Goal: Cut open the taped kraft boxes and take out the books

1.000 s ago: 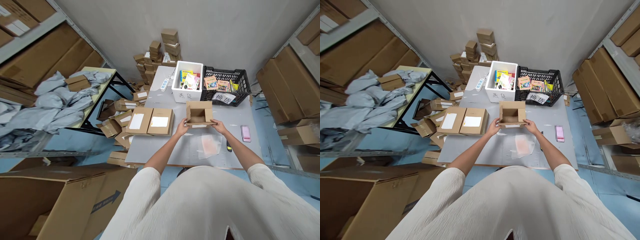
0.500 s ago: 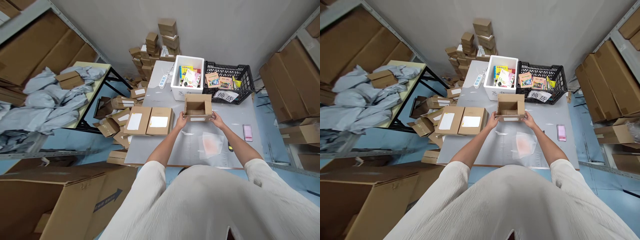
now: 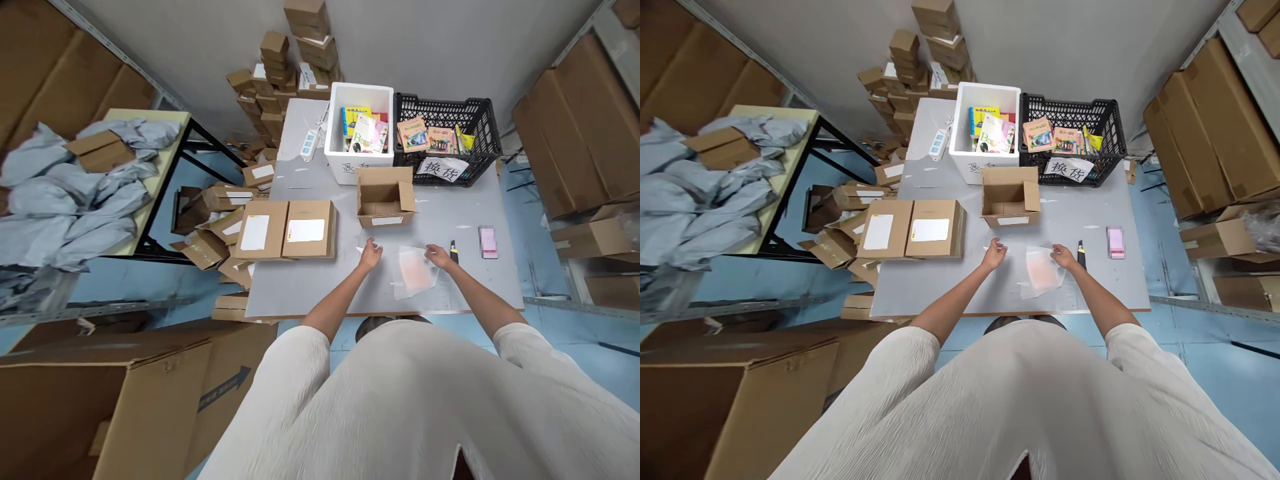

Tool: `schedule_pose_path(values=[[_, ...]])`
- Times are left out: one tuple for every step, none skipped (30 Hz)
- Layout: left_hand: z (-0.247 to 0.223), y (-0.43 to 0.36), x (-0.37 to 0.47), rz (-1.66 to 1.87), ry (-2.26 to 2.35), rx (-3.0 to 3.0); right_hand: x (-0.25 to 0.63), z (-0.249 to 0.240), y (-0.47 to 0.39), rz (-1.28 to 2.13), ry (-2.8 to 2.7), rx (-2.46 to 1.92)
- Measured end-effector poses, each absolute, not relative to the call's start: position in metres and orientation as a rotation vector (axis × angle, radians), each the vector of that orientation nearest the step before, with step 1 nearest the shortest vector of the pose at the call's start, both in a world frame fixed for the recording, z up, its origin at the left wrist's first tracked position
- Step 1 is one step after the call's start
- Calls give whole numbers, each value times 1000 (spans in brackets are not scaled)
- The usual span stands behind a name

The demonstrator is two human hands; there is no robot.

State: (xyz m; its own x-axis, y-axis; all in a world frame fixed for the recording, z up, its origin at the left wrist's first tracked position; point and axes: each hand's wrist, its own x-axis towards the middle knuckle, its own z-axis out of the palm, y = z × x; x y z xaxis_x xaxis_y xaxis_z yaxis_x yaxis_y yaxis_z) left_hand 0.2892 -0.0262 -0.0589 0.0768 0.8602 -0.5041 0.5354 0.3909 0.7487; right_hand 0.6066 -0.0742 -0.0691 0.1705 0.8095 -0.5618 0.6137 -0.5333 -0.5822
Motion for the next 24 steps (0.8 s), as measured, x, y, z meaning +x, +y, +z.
schedule_pose_path(values=[[-61, -34, 298, 355, 1552, 1279, 606, -72, -83, 1290, -1406, -2264], [-63, -43, 307, 321, 1511, 1284, 605, -75, -91, 1287, -1424, -2306], [-66, -51, 316, 298, 1484, 1288, 604, -77, -99, 1289, -1435, -2345], [-68, -60, 324, 279, 1465, 1290, 602, -80, -106, 1296, -1437, -2375], [-71, -69, 332, 258, 1446, 1294, 600, -82, -113, 1307, -1432, -2393], [-73, -77, 339, 214, 1429, 1295, 597, -84, -119, 1321, -1421, -2402], [-76, -84, 344, 162, 1421, 1289, 595, -86, -124, 1330, -1408, -2407], [-78, -91, 349, 113, 1415, 1288, 591, -88, -128, 1335, -1391, -2415], [-80, -96, 352, 68, 1415, 1290, 588, -90, -132, 1339, -1368, -2426], [-81, -100, 354, 29, 1414, 1293, 584, -91, -134, 1346, -1335, -2438], [-82, -103, 355, -1, 1415, 1297, 581, -92, -136, 1355, -1295, -2445], [-83, -106, 355, -22, 1418, 1299, 577, -93, -137, 1368, -1249, -2447], [-83, -107, 355, -33, 1422, 1297, 573, -94, -137, 1380, -1202, -2444], [-83, -108, 355, -36, 1427, 1291, 570, -95, -137, 1390, -1162, -2438], [-83, -108, 354, -31, 1438, 1280, 566, -96, -137, 1395, -1133, -2431], [-84, -108, 353, -23, 1448, 1269, 562, -96, -136, 1397, -1113, -2426], [-84, -109, 352, -12, 1455, 1259, 559, -97, -135, 1399, -1100, -2426], [-84, -109, 351, -1, 1461, 1252, 556, -98, -135, 1402, -1094, -2425], [-85, -109, 351, 10, 1467, 1248, 553, -99, -134, 1405, -1093, -2421], [-85, -110, 350, 22, 1473, 1247, 551, -100, -134, 1408, -1095, -2418], [-86, -111, 349, 36, 1478, 1248, 549, -101, -133, 1409, -1096, -2417], [-87, -112, 348, 51, 1481, 1249, 547, -102, -133, 1407, -1096, -2417], [-88, -112, 347, 66, 1485, 1248, 547, -103, -133, 1397, -1095, -2421], [-89, -113, 346, 82, 1487, 1246, 546, -103, -133, 1383, -1097, -2428]])
